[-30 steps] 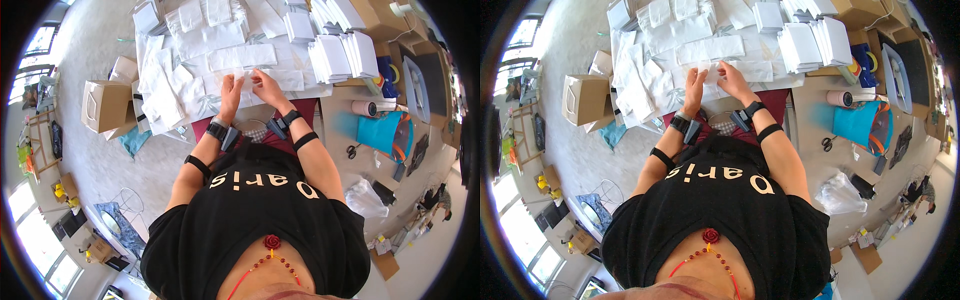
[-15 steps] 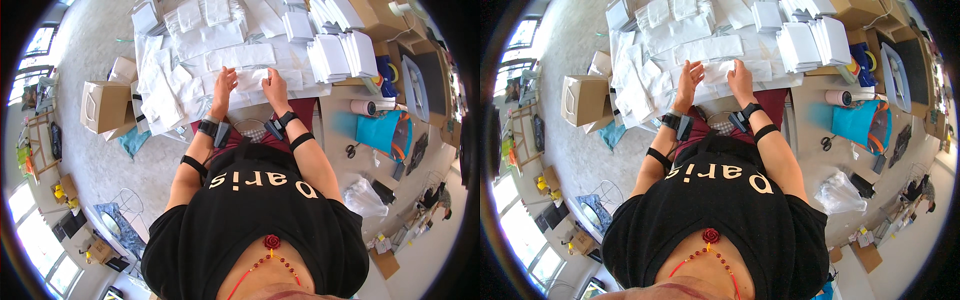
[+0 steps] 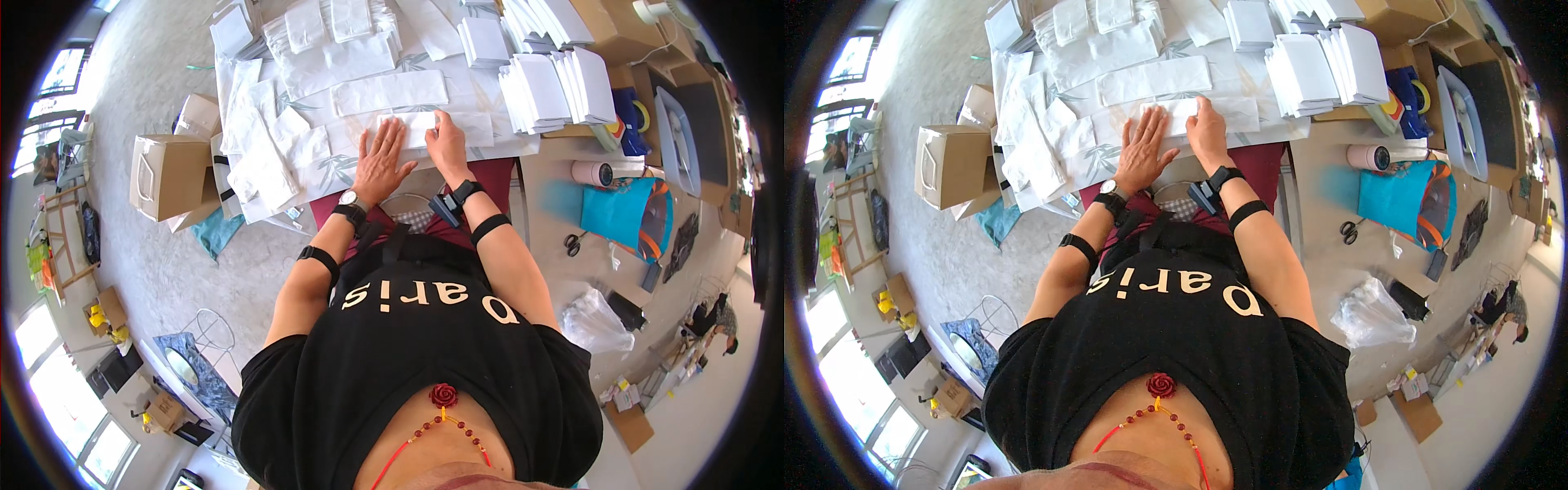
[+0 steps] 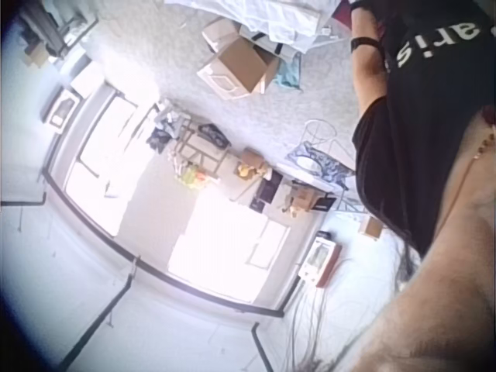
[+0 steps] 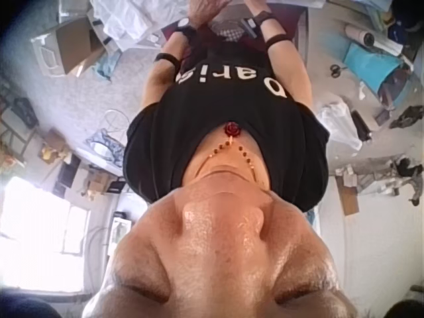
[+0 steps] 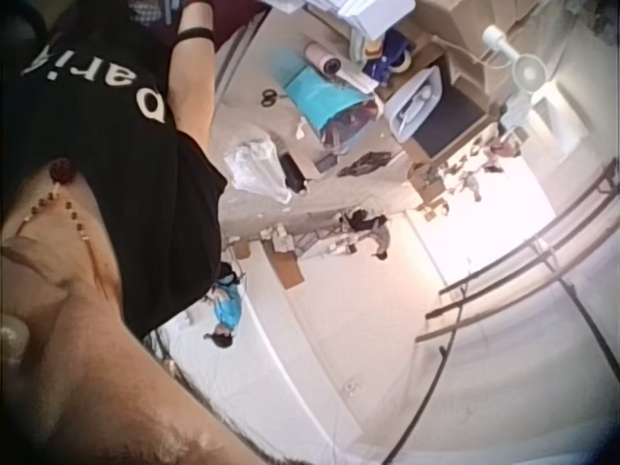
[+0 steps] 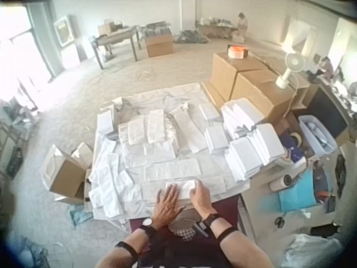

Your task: The person folds white plastic wrappers by hand, placing the folded items into a stack.

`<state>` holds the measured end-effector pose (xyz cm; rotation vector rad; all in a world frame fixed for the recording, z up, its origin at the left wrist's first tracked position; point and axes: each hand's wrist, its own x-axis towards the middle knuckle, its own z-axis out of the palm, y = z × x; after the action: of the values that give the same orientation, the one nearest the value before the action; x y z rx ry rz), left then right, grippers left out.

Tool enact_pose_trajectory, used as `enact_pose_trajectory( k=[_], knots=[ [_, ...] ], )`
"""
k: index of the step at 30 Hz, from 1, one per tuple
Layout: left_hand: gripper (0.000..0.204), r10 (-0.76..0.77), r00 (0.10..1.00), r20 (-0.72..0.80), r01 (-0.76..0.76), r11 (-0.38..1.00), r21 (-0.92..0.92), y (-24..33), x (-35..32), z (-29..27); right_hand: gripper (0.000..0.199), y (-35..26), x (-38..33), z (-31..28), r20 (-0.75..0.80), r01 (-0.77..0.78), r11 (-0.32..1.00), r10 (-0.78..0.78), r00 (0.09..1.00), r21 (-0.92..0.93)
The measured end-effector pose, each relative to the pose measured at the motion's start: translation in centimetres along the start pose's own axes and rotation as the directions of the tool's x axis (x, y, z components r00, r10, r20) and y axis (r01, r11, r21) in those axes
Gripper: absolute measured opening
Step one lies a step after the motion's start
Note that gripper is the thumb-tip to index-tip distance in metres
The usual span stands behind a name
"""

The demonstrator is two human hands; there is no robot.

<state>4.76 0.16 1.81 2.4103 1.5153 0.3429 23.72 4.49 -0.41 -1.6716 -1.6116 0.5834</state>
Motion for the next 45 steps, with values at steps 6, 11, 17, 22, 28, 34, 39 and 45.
enact_pose_trajectory(
  k=[6,11,17,22,28,34,39,45],
  knots=[
    [0.085,0.008,1.0,-0.018,-0.008,1.0,0.005,-0.3,0.0,0.6,0.038,-2.0,0.0,-2.5,-0.034,0.033,0.99,-0.038,0.999,-0.134],
    [0.076,0.0,0.999,0.032,-0.001,0.999,0.033,0.0,0.4,0.0,0.032,-2.8,-0.1,-1.0,0.165,0.283,0.959,-0.277,0.947,-0.013],
    [0.015,0.014,0.933,-0.36,-0.08,0.983,-0.168,-0.9,7.7,-2.3,0.019,-0.8,-0.8,0.1,0.217,0.211,0.975,-0.221,0.951,0.067],
    [0.012,0.061,0.981,-0.185,-0.107,0.962,-0.252,-0.8,14.8,-0.5,0.017,-0.5,-0.5,0.3,0.252,0.224,0.973,-0.233,0.939,0.062],
    [0.012,0.042,0.992,-0.119,-0.051,0.996,-0.074,-1.2,17.4,2.4,0.016,-1.2,-0.8,0.0,0.235,0.212,0.973,-0.228,0.945,0.094],
    [0.016,-0.042,0.996,-0.084,0.023,0.976,-0.217,-1.3,17.7,2.2,0.015,-0.8,-0.7,-0.1,0.25,0.197,0.978,-0.208,0.946,0.067],
    [0.017,-0.153,0.984,-0.093,0.106,0.918,-0.383,-2.1,17.7,2.6,0.013,-1.1,-0.5,0.1,0.236,0.231,0.972,-0.235,0.943,0.044],
    [0.02,-0.385,0.923,0.02,0.317,0.727,-0.609,-4.4,17.2,1.6,0.012,-1.0,-0.6,0.0,0.226,0.219,0.974,-0.227,0.947,0.061]
  ],
)
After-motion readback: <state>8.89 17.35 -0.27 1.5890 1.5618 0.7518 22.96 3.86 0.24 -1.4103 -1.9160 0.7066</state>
